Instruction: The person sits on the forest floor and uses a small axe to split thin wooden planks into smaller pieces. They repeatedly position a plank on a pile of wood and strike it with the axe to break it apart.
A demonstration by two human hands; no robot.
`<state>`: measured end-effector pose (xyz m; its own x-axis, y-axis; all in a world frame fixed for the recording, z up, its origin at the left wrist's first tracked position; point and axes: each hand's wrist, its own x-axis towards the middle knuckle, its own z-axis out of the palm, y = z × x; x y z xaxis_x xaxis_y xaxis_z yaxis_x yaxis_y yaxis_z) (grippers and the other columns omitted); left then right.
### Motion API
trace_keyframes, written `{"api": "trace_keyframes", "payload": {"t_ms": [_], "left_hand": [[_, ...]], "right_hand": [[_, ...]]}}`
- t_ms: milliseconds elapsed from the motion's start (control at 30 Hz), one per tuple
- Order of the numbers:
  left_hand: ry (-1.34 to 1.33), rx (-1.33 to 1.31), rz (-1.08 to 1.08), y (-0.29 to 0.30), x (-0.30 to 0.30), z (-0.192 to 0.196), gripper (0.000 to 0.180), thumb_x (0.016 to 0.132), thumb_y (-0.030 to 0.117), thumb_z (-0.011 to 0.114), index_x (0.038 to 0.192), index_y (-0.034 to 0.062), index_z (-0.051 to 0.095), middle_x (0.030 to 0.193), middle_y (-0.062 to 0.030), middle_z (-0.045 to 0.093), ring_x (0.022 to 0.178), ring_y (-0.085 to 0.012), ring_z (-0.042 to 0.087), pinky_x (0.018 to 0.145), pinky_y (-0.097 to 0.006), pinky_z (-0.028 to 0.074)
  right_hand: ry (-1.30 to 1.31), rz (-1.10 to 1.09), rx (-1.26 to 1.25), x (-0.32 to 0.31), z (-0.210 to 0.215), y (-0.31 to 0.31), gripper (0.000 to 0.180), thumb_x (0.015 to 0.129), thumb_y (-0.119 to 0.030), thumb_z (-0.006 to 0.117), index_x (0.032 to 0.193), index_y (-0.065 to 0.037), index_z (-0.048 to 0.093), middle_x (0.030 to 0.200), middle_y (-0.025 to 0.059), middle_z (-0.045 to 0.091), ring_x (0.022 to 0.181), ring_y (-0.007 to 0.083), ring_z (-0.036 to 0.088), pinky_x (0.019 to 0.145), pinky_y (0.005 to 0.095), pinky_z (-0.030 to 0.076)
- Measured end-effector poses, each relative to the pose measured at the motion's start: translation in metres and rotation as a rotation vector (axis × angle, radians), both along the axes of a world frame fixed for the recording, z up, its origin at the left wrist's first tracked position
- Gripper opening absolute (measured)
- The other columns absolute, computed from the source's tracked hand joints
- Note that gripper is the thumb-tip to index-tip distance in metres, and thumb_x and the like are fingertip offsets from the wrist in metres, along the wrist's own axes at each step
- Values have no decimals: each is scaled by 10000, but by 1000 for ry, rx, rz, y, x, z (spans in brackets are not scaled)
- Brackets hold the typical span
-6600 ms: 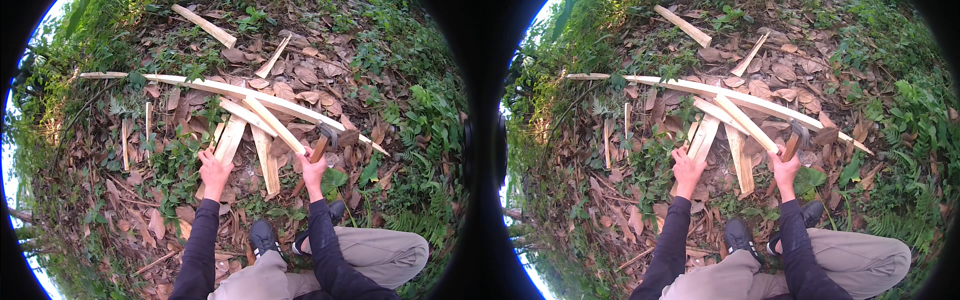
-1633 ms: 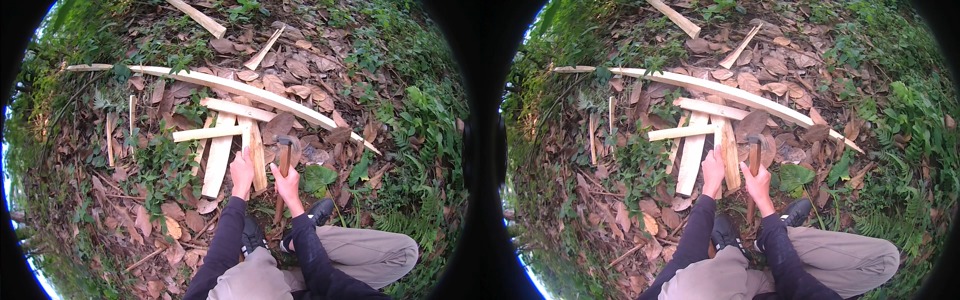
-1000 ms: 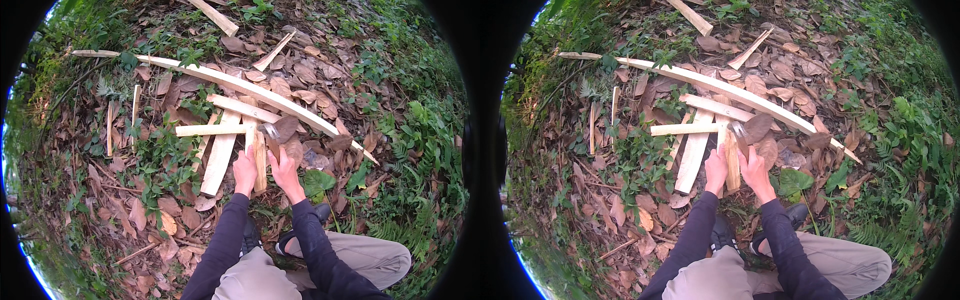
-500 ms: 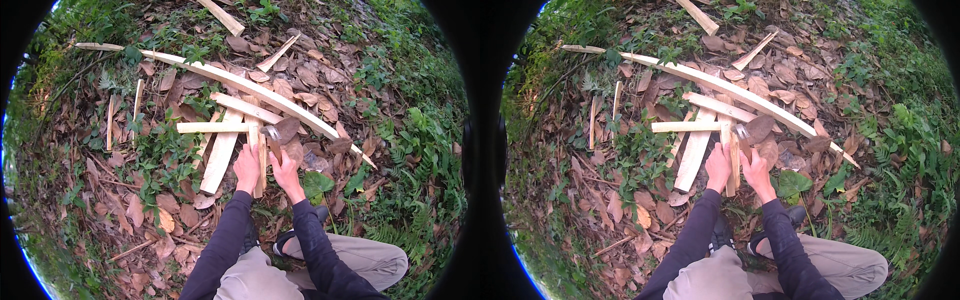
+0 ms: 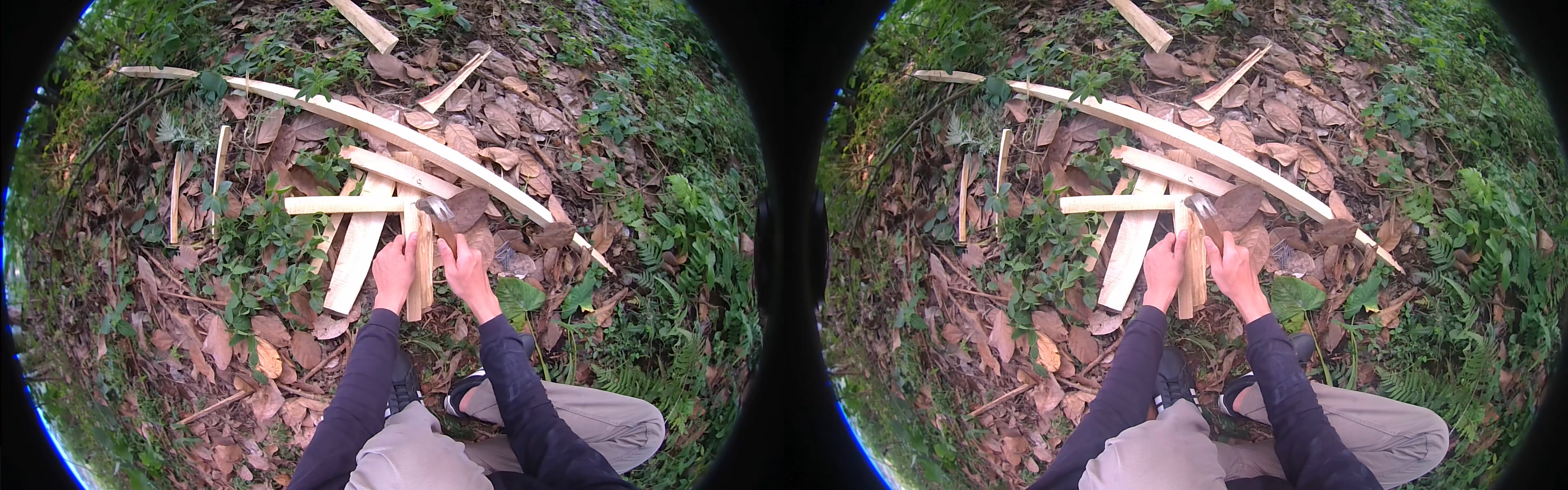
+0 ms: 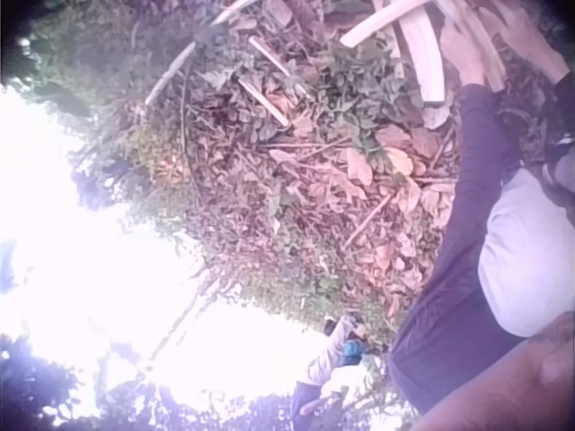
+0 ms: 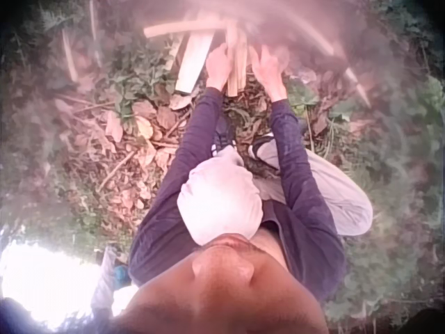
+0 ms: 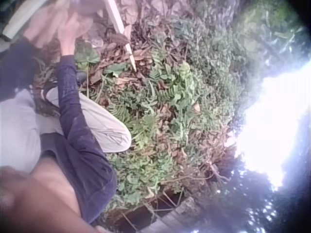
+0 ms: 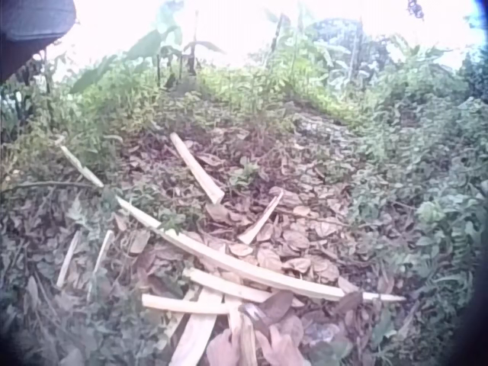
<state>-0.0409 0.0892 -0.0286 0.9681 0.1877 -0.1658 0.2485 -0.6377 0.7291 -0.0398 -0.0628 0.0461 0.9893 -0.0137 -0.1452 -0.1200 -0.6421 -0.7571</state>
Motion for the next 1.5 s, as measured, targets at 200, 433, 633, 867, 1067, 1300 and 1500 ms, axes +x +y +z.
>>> {"api": "trace_keyframes", "payload": {"t_ms": [200,433,633,867,1067,1300,1500], "left_hand": [[25,4,-6,3,1,-1,456,1041,452,549,851,49,643,735,-207,665,727,-425,666,655,-524,509],[45,-38,2,0,1,0,466,1035,464,546,847,48,636,757,-206,678,729,-431,666,657,-532,507],[50,-57,26,4,0,-4,474,1034,488,535,870,60,655,761,-224,685,745,-434,676,671,-540,511],[94,-94,14,3,2,0,492,1035,503,525,877,55,656,766,-238,687,751,-456,676,676,-552,510],[52,-96,38,2,1,1,502,1038,480,538,827,32,622,697,-246,635,693,-448,643,628,-512,475],[135,-62,11,8,-2,0,499,1039,518,509,900,64,663,758,-225,688,759,-449,677,680,-550,505],[123,-80,-5,-1,6,6,494,1040,517,507,913,68,671,748,-223,688,748,-445,679,682,-546,510]], "right_hand": [[-85,46,-6,4,7,-1,331,1051,-274,588,1019,54,547,681,296,602,689,483,655,558,501,468],[-77,136,-134,6,1,-2,308,1054,-270,586,1021,33,539,695,287,624,688,466,665,561,506,481],[-248,70,3,8,32,16,269,1053,-250,581,1029,16,545,750,294,648,719,484,668,574,522,492],[-152,86,-159,15,18,9,308,1050,-266,587,1033,36,527,699,280,644,699,476,677,562,521,501],[-418,16,-43,5,38,13,304,1048,-245,584,1014,56,558,697,288,634,666,474,666,574,512,498],[-286,33,-73,21,36,14,317,1044,-230,590,1043,85,569,682,284,627,647,469,660,549,510,493],[-248,142,-132,10,9,0,274,1011,-211,637,1015,43,536,678,275,627,653,470,665,531,513,491]]}}
